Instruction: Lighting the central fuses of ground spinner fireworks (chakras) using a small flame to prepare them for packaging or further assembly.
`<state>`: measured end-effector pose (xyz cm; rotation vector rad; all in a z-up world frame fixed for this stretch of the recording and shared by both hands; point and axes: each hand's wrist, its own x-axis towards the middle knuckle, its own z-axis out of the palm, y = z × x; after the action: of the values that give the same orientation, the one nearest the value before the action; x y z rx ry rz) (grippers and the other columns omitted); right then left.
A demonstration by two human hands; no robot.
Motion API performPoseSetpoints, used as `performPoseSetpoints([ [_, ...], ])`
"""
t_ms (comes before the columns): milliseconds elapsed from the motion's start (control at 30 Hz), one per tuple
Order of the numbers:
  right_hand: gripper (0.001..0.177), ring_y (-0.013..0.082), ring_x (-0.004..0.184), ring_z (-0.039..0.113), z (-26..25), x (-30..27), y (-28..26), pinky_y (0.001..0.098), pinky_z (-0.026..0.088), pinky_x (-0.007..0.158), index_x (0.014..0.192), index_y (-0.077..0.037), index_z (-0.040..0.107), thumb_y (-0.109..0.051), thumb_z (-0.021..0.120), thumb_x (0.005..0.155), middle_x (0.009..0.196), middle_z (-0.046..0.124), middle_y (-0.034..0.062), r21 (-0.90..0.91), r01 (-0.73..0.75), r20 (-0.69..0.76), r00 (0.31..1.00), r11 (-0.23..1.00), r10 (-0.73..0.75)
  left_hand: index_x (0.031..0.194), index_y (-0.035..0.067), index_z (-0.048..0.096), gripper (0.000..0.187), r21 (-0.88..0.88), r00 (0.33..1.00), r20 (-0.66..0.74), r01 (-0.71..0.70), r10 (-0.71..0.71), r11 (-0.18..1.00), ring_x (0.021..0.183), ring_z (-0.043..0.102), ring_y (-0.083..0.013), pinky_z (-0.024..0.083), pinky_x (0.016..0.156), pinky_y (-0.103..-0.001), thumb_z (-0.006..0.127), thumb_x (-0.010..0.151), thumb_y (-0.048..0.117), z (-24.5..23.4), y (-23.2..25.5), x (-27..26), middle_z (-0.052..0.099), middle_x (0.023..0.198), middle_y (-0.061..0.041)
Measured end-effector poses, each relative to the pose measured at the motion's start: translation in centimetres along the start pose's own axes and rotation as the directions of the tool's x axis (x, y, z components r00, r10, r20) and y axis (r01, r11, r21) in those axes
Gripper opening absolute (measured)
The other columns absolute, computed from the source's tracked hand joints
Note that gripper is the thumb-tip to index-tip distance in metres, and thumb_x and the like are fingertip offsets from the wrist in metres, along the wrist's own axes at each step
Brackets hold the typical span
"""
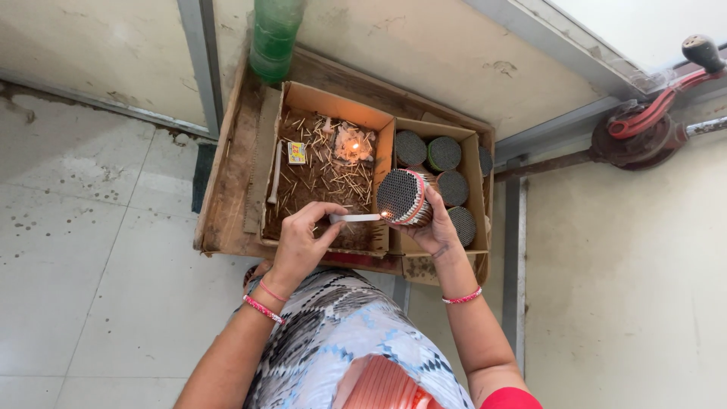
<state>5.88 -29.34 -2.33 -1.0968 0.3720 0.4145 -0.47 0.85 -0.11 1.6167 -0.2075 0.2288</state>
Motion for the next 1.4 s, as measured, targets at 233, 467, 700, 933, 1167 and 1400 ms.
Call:
performPoseSetpoints([
  [233,0.069,0.0316,0.114,0.069,-0.2,0.0,0.2,0.0578,0.061,0.092,0.141,-0.009,0.055,-0.054,0.069,0.09,0.132,0.066,0.015,0.008,-0.016,0.031,0.999,1.0,0.016,0.104,0.001,0.072,0.019,0.027,0.999,-0.025,0.028,-0.027,0.999,0.088,0.073,-0.0206,0.056,0.079,-0.032,0.076,0.085,0.002,-0.2,-0.4,0.0,0.074,0.099,-0.011],
  [467,0.067,0.0293,0.112,0.069,-0.8,-0.1,1.1,0.0564,0.062,0.09,0.139,-0.009,0.057,-0.053,0.069,0.091,0.128,0.067,0.0141,-0.022,-0.038,0.003,0.999,0.999,0.038,0.104,0.002,0.073,0.019,-0.039,0.999,-0.029,-0.017,0.016,0.999,0.088,0.073,-0.0171,0.057,0.079,-0.03,0.077,0.086,0.002,0.0,1.6,0.2,0.075,0.098,-0.009],
  [700,0.065,0.0277,0.11,0.07,-1.5,-0.2,2.4,0.0532,0.062,0.089,0.137,-0.009,0.059,-0.051,0.073,0.089,0.126,0.069,0.0121,-0.02,-0.08,-0.031,0.996,0.997,0.079,0.105,0.002,0.073,0.017,-0.125,0.997,-0.066,0.027,-0.035,0.992,0.084,0.069,-0.0097,0.056,0.074,-0.025,0.076,0.089,0.003,0.3,1.5,0.7,0.074,0.096,-0.006],
  [933,0.065,0.0255,0.112,0.07,-0.9,-0.8,2.4,0.052,0.061,0.091,0.136,-0.009,0.059,-0.049,0.072,0.087,0.126,0.07,0.0109,-0.047,-0.118,0.013,0.993,0.992,0.119,0.106,0.001,0.074,0.017,-0.109,0.984,-0.126,0.112,-0.125,0.988,0.076,0.066,-0.0077,0.054,0.069,-0.023,0.076,0.09,0.002,0.2,-0.1,0.6,0.073,0.091,-0.003],
  [1167,0.058,0.0244,0.111,0.069,-2.8,-0.3,3.7,0.0514,0.06,0.094,0.135,-0.008,0.06,-0.046,0.071,0.093,0.125,0.07,0.0096,-0.064,-0.108,0.076,0.991,0.992,0.112,0.106,0.001,0.074,0.016,-0.151,0.979,-0.159,0.103,-0.127,0.983,0.075,0.064,-0.0046,0.053,0.066,-0.022,0.075,0.091,0.003,0.1,-0.7,0.7,0.072,0.089,-0.002],
  [1400,0.059,0.0243,0.111,0.07,-2.0,-0.5,3.0,0.0504,0.06,0.093,0.134,-0.009,0.062,-0.046,0.072,0.09,0.124,0.071,0.0091,-0.031,-0.126,0.028,0.992,0.992,0.126,0.106,0.002,0.075,0.017,-0.115,0.966,-0.149,0.194,-0.21,0.974,0.071,0.063,-0.0054,0.051,0.064,-0.023,0.077,0.089,0.005,-0.1,-1.4,0.2,0.073,0.086,-0.002],
])
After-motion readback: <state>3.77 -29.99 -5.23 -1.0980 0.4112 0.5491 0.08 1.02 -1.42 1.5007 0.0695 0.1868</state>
